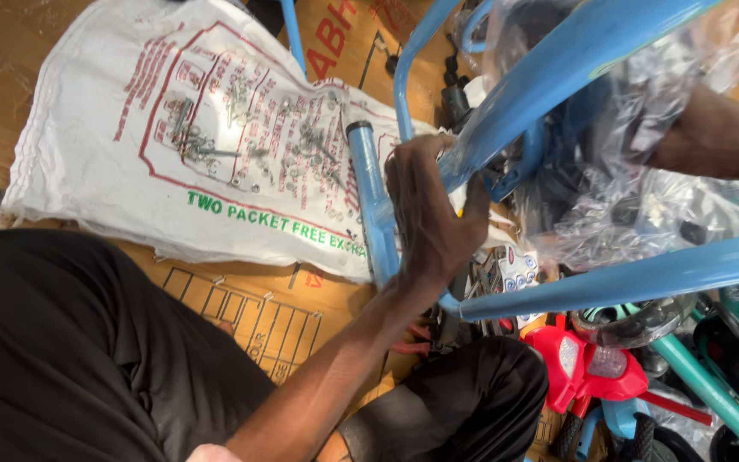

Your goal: The person sits on the ground and assembles a children's tricycle, fitting a plastic-wrapped seat onto the blue metal frame and aligning it with the seat post. They use a screwdriver to tighten the seat mounting hardware, then lift and reposition the frame while continuing to secure the seat.

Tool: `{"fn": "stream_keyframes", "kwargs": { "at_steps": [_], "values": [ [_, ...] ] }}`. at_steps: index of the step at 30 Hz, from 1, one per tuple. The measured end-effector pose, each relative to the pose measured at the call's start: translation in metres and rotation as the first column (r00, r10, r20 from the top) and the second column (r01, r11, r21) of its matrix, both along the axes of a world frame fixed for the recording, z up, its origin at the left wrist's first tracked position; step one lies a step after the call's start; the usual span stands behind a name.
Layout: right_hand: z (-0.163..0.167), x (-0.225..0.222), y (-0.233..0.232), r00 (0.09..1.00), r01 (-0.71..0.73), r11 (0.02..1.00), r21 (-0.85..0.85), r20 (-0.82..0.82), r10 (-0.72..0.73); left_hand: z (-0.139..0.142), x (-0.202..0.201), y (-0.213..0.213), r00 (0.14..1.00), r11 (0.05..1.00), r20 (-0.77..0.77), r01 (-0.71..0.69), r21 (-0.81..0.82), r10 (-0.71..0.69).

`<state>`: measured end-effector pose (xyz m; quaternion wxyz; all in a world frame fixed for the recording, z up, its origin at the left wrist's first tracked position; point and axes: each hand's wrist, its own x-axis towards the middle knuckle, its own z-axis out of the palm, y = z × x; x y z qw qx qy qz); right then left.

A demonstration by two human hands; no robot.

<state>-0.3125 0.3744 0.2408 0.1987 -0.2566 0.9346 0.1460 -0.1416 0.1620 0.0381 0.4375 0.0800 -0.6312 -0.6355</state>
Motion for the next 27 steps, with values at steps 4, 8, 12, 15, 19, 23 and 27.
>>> {"fn": "stream_keyframes", "kwargs": {
  "at_steps": [4,8,12,15,19,23,27],
  "values": [
    [-0.007,0.012,0.003,0.972,0.190,0.982,-0.006,-0.142,-0.189,-0.005,0.019,0.014,0.941,0.938,-0.028,0.339,0.074,-0.338],
    [-0.004,0.018,-0.011,0.992,0.122,0.979,-0.164,-0.019,-0.127,0.000,0.009,0.019,0.915,0.920,-0.119,0.391,0.024,-0.386],
    [-0.004,0.021,-0.022,0.969,0.245,0.952,-0.183,0.082,-0.234,0.005,-0.002,0.020,0.919,0.923,-0.111,0.383,0.032,-0.377],
    [-0.001,0.024,-0.019,0.987,0.161,0.985,-0.056,0.016,-0.161,0.001,-0.006,0.018,0.888,0.892,-0.093,0.452,-0.003,-0.450],
    [-0.001,0.030,-0.009,0.988,0.124,0.976,-0.181,-0.065,-0.138,-0.001,-0.008,0.026,0.936,0.943,-0.119,0.333,-0.011,-0.331],
    [-0.003,0.033,-0.011,0.985,0.147,0.978,-0.149,-0.069,-0.159,-0.001,-0.006,0.032,0.936,0.943,-0.144,0.331,0.039,-0.322],
    [-0.002,0.037,-0.016,0.978,0.167,0.977,-0.133,-0.103,-0.182,-0.001,-0.004,0.029,0.923,0.922,-0.107,0.379,0.079,-0.370]
  ]
}}
